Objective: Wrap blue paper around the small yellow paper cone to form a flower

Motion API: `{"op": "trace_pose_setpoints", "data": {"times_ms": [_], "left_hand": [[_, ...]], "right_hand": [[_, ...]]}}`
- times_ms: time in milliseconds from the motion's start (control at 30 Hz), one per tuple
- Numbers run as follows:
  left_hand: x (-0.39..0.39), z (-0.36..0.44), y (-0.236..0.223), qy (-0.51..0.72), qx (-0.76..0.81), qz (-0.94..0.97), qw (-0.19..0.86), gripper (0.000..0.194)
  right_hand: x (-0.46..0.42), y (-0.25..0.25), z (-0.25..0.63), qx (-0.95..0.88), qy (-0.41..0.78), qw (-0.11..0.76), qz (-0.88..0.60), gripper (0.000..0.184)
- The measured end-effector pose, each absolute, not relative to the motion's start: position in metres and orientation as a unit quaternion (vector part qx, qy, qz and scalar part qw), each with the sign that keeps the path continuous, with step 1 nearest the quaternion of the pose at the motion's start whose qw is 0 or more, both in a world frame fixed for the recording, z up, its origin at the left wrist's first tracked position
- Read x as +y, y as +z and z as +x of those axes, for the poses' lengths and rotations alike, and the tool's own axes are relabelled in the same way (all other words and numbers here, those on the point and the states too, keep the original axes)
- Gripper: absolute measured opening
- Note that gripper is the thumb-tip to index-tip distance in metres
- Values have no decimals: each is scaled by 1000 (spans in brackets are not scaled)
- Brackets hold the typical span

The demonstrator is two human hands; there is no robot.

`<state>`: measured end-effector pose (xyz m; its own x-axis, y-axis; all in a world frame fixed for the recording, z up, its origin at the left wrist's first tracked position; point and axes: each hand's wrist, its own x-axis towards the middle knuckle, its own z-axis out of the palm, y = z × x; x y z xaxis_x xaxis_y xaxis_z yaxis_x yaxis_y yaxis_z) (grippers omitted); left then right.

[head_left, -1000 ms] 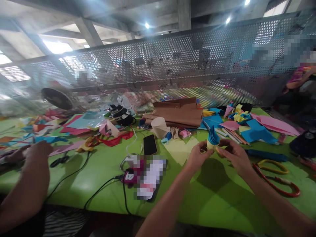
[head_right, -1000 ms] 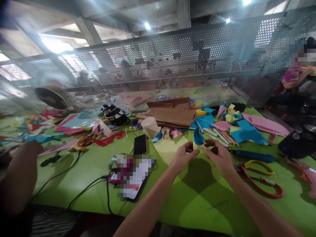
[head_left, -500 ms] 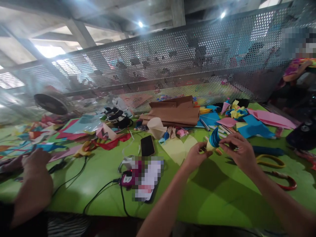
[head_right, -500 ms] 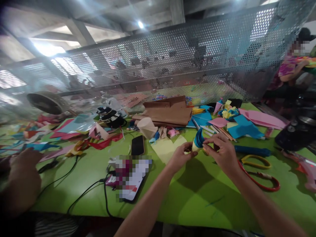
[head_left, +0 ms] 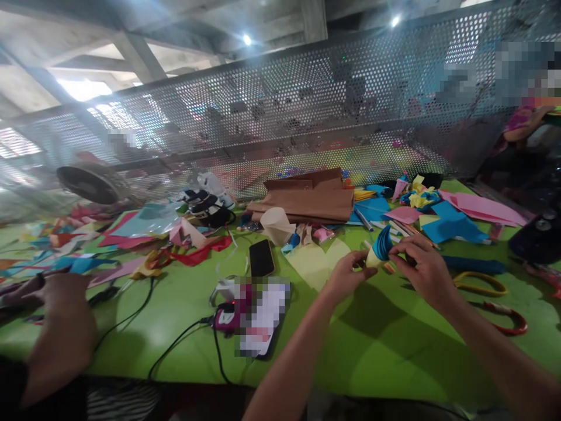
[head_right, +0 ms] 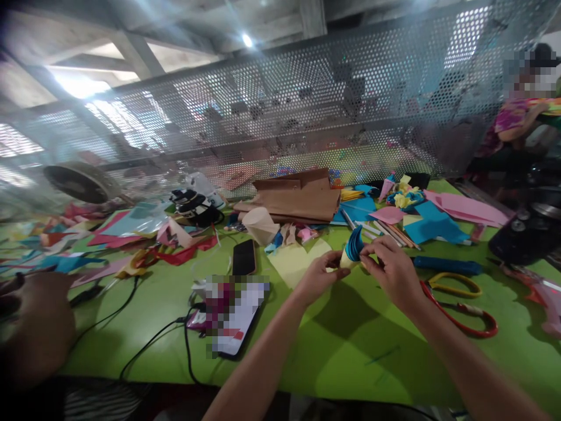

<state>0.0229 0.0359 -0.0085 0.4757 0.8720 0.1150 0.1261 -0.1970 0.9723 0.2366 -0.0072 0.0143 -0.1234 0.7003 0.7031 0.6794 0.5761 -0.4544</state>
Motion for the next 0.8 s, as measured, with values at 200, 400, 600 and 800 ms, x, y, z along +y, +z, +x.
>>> {"op": "trace_pose_setpoints", "data": {"times_ms": [200, 400, 600, 800], "left_hand": [[37, 21, -7, 362, 403, 681, 493, 45], [28, 22, -3, 332, 465, 684, 454, 45], [5, 23, -5, 293, 561, 658, 408, 67], [-12, 24, -14, 274, 580, 695, 326, 66]], "right_hand": [[-9, 15, 238, -705, 60, 527, -470, 6], [-7, 16, 243, -687, 40, 540, -485, 5], [-9, 19, 247, -667, 41, 550, -500, 11], [-14, 26, 246, -670, 23, 547, -502, 13]]}}
